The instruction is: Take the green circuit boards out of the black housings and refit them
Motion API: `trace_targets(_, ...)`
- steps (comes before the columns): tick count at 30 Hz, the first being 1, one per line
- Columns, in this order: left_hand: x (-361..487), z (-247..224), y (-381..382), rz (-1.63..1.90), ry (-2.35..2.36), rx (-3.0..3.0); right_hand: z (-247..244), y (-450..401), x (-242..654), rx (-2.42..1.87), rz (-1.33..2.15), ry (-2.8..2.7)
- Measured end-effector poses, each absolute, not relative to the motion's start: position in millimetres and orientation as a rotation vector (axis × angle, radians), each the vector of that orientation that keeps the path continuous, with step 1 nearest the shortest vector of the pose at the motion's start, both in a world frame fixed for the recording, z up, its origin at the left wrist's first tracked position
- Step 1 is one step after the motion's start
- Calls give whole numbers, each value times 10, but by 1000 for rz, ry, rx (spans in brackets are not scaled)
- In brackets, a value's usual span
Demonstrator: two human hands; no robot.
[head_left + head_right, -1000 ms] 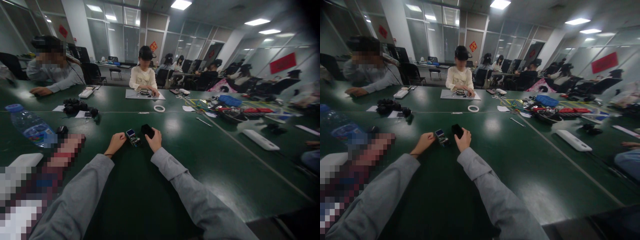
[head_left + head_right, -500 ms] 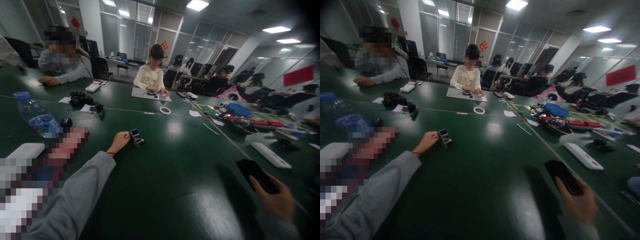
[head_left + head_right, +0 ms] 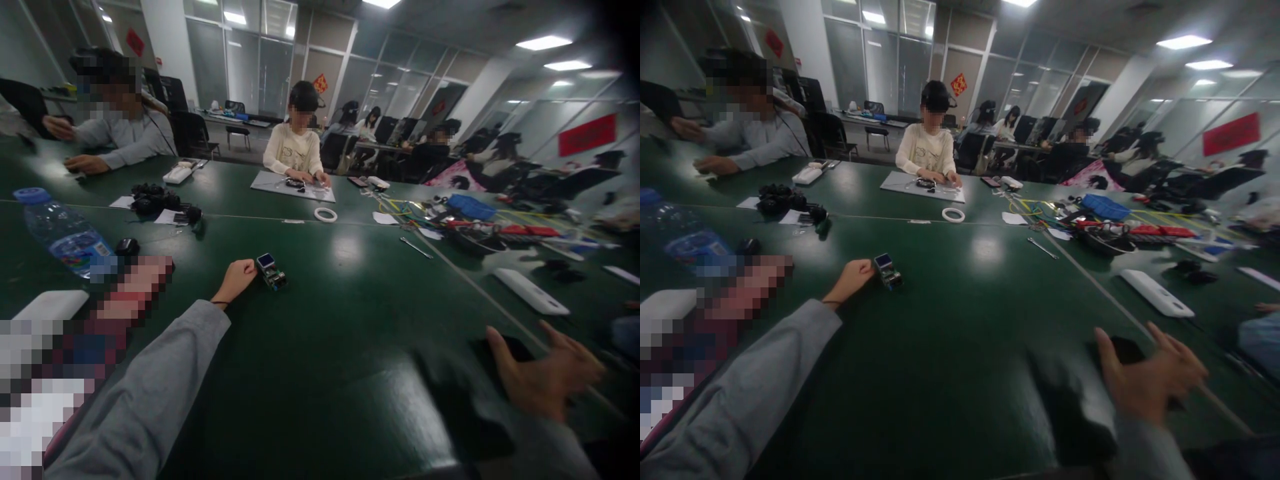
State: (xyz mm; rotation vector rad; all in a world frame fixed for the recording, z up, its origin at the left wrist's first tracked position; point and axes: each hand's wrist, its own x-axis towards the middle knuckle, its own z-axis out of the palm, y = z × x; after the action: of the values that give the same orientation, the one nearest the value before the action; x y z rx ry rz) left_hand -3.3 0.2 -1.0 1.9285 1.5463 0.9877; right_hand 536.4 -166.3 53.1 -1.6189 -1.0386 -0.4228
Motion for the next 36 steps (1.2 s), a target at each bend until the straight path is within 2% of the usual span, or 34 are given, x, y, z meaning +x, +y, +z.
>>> trace_targets(2, -36, -9, 1, 994, 1544, 1939, 604, -1393, 4867, -1563, -497, -1295)
trace_targets(5, -37, 0, -8, 1006, 1520, 1944, 567, -1031, 3834, -1423, -202, -1598)
trace_targets(9, -31, 10, -19, 1023, 1522, 1947, 359, -773, 2485, -1258, 7, -2004)
trace_targets(13, -25, 12, -18, 1027, 1524, 1944, 247, -625, 1835, -1086, -14, -2266)
trace_targets(16, -19, 16, -14, 1031, 1509, 1946, 212, -516, 1793, -1082, 56, -2255)
trace_targets(21, -7, 21, -4, 1035, 1532, 1949, 83, -383, 1903, -1074, 397, -1957)
trace_targets(26, -7, 35, -13, 1026, 1548, 1965, 47, -197, 2027, -1013, 1142, -1337)
trace_targets(30, -13, 41, -19, 1007, 1554, 1965, 126, -61, 2284, -771, 1767, -850)
trace_targets(32, -21, 30, -14, 1003, 1551, 1961, 153, -27, 2396, -681, 1924, -680)
trace_targets(36, -44, -23, 13, 1001, 1541, 1955, 182, -29, 2476, -572, 2019, -517)
